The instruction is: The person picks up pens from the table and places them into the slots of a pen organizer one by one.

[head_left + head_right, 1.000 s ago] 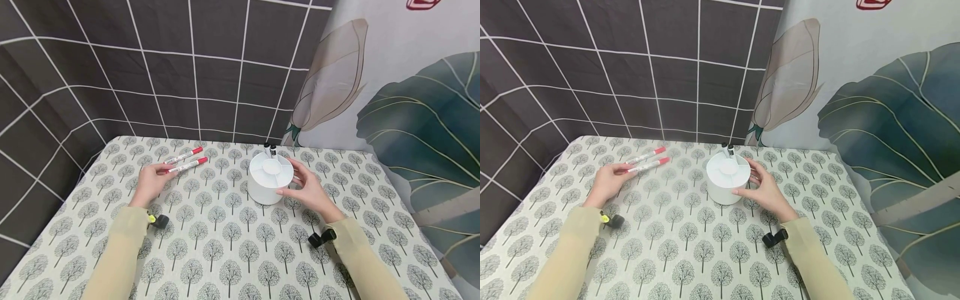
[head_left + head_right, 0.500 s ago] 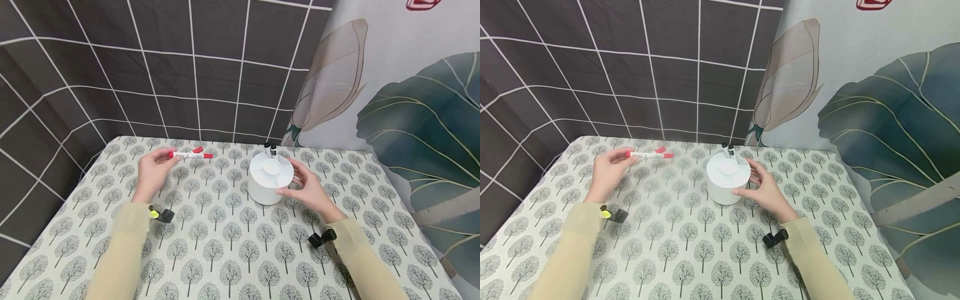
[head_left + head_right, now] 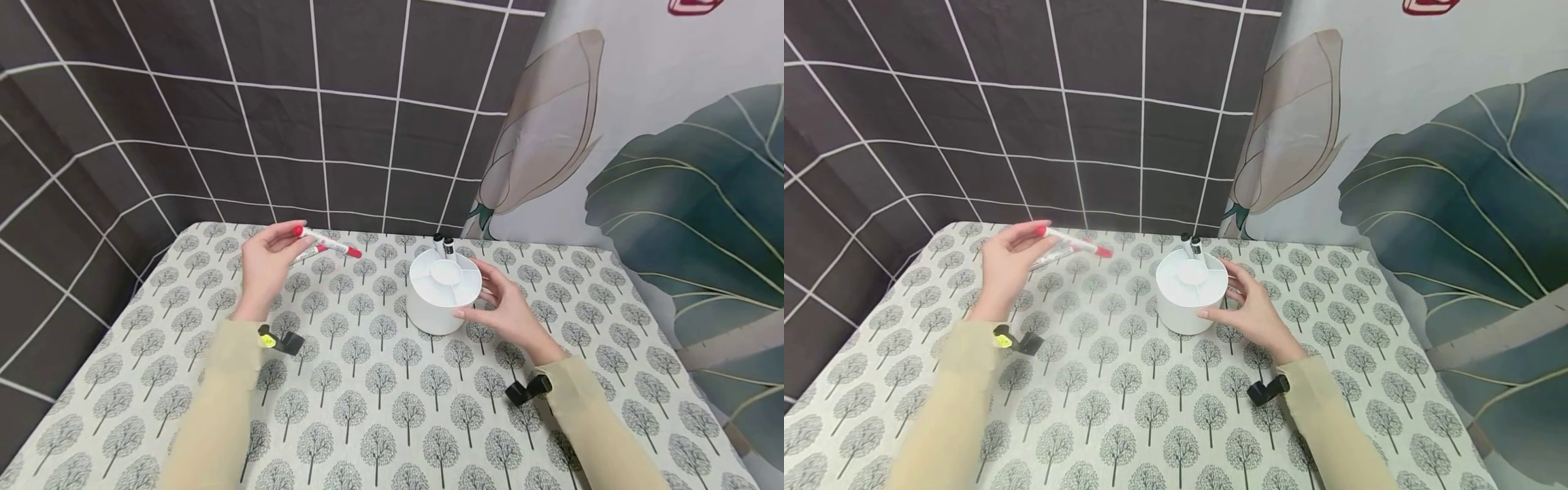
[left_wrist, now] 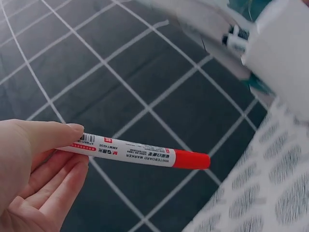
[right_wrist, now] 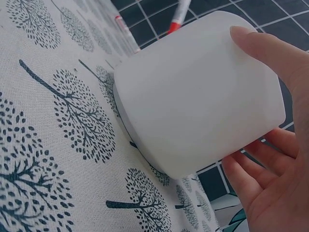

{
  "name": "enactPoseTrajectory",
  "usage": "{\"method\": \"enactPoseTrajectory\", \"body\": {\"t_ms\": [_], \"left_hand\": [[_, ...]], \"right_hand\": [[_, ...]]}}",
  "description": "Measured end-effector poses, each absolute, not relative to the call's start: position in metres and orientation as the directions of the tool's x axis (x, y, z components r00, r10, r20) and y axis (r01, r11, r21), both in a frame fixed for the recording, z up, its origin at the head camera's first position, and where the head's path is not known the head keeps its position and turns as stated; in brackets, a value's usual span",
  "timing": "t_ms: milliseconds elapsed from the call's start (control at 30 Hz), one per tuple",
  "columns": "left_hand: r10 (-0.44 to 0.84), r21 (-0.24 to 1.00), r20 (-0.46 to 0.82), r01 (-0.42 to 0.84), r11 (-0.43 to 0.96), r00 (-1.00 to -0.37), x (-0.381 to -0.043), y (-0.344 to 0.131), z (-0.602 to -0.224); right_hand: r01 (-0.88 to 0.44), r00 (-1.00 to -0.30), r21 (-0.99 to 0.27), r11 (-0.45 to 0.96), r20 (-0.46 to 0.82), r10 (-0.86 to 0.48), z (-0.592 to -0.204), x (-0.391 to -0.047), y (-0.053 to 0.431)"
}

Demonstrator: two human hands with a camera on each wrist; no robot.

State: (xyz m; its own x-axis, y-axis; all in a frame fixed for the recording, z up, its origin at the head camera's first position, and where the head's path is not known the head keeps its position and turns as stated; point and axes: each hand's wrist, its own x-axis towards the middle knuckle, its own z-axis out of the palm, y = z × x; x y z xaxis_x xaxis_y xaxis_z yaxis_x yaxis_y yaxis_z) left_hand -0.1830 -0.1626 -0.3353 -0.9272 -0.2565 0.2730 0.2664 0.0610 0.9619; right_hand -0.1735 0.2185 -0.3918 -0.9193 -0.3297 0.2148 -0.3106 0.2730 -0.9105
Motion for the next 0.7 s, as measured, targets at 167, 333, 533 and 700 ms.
{"method": "enactPoseTrajectory", "body": {"t_ms": [167,333,533,700], "left_hand": [[-0.241,0.942,0.329,0.336,0.013,-0.913,-0.183,-0.142,-0.321],[-0.195,0.923,0.368,0.382,-0.039,-0.909,-0.185,-0.119,-0.308],[-0.121,0.901,0.412,0.423,-0.093,-0.903,-0.188,-0.092,-0.296],[-0.051,0.899,0.424,0.427,-0.092,-0.904,-0.193,-0.071,-0.293]], "right_hand": [[-0.302,-0.923,-0.917,0.26,0.212,-0.321,-0.392,-0.173,0.219],[-0.276,-0.929,-0.924,0.265,0.186,-0.319,-0.378,-0.166,0.214],[-0.271,-0.932,-0.924,0.271,0.181,-0.315,-0.38,-0.167,0.215],[-0.268,-0.931,-0.927,0.264,0.179,-0.318,-0.38,-0.167,0.215]]}}
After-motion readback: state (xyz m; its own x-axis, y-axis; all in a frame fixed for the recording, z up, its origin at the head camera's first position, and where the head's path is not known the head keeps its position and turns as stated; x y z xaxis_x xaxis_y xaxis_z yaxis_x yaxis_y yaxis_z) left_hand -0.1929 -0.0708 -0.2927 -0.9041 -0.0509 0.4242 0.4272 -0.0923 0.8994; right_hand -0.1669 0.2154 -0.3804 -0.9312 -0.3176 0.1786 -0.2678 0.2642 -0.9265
